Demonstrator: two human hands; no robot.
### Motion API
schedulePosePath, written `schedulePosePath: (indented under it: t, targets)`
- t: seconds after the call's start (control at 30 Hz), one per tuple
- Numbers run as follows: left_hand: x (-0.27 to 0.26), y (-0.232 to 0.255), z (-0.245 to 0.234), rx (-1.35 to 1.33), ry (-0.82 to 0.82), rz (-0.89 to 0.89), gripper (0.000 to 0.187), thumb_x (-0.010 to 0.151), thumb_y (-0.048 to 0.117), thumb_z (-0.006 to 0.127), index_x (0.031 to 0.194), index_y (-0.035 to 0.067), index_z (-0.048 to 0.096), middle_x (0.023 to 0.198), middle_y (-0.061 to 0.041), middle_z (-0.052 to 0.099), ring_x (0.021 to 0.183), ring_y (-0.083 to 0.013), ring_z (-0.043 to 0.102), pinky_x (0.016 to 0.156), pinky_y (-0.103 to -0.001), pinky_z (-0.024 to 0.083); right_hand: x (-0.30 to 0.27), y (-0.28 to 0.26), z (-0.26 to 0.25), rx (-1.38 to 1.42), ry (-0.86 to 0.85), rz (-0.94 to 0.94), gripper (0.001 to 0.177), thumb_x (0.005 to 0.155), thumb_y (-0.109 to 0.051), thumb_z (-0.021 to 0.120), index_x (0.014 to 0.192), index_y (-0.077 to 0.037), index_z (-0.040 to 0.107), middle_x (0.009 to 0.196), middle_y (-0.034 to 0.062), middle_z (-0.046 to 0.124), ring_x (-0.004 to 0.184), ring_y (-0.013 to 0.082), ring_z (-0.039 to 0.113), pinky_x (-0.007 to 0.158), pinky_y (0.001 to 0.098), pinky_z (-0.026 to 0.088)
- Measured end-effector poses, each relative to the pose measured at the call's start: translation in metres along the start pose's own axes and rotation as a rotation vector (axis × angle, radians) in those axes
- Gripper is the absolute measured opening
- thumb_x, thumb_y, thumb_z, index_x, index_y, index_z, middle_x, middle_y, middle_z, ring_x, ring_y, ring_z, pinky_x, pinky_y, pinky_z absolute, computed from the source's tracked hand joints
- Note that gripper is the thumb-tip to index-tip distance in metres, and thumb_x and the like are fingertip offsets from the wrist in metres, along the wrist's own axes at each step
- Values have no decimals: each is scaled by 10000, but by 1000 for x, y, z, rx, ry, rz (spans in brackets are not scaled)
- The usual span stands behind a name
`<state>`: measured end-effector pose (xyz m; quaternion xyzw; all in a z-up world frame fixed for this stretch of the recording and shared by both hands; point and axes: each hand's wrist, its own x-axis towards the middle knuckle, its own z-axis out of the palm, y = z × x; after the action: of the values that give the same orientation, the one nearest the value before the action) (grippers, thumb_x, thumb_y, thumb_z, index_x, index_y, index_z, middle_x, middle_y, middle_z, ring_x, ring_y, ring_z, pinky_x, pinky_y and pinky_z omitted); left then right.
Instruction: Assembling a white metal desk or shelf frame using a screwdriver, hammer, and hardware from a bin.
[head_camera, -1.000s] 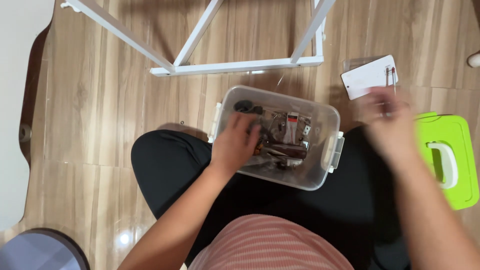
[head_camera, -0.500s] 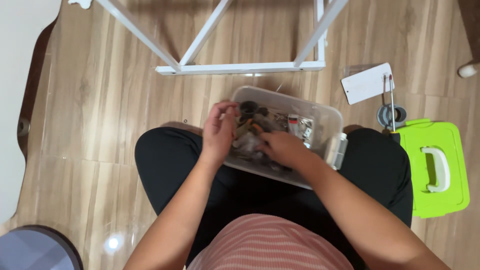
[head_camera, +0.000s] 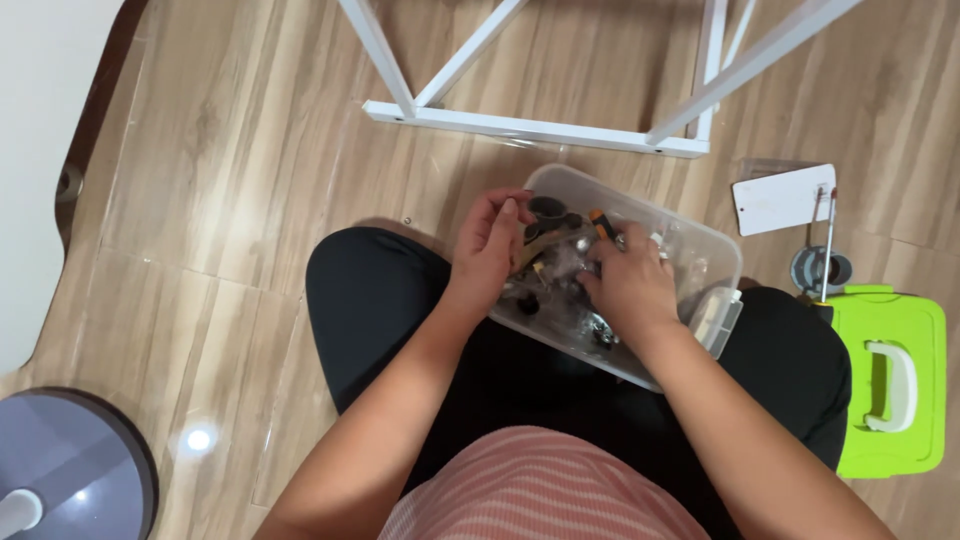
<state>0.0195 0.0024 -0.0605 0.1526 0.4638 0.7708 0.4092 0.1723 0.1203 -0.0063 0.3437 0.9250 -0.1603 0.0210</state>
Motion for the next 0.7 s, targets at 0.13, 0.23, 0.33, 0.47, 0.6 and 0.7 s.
schedulePosePath:
  t: [0.13, 0.23, 0.33, 0.47, 0.6, 0.7]
  targets:
    - [1, 7, 1, -109, 15, -60, 243, 1115, 198, 475, 1271, 47, 584, 976, -14, 598, 573, -26, 411, 474, -204, 335, 3, -27, 2, -108, 11, -110, 316, 777, -115, 708, 1092, -110, 684, 1260, 95, 600, 1145, 362, 561, 873, 531, 460]
    - [2, 15, 3, -156, 25, -86, 254, 1119, 208, 456, 1271, 45, 577, 978, -17, 600, 584, -24, 411, 464, -206, 331, 16, -38, 32, -66, -131, -368, 252, 845, -163, 675, 1092, -115, 673, 1187, 47, 613, 1198, 317, 551, 976, 523, 456]
    - [1, 11, 0, -125, -5, -40, 258, 1128, 210, 452, 1285, 48, 575, 987, -23, 608, 594, -36, 427, 481, -212, 346, 24, -36, 53, -200, -68, -510, 413, 725, -226, 697, 1115, -89, 691, 1216, 83, 591, 1133, 350, 508, 923, 604, 409]
    - [2, 9, -1, -127, 34, -73, 261, 1117, 218, 457, 1279, 52, 577, 975, -27, 613, 572, -37, 422, 467, -214, 354, 42, -16, 61, -257, -137, -526, 328, 840, -246, 662, 1147, -135, 695, 1391, 101, 557, 1203, 352, 488, 956, 569, 402]
    - [5, 11, 0, -118, 23, -90, 263, 1121, 227, 464, 1276, 53, 587, 970, -21, 604, 582, -30, 418, 474, -212, 364, 48, -18, 35, -391, -368, -589, 360, 853, -215, 646, 1200, -287, 706, 1316, -24, 579, 1281, 310, 460, 1094, 673, 290]
    - [4, 14, 1, -115, 32, -103, 264, 1117, 238, 459, 1265, 61, 587, 959, -17, 602, 573, -25, 410, 464, -212, 361, 45, -42, -3, -448, -520, -502, 323, 874, -232, 621, 1169, -313, 725, 1279, -33, 582, 1312, 300, 423, 1104, 704, 234]
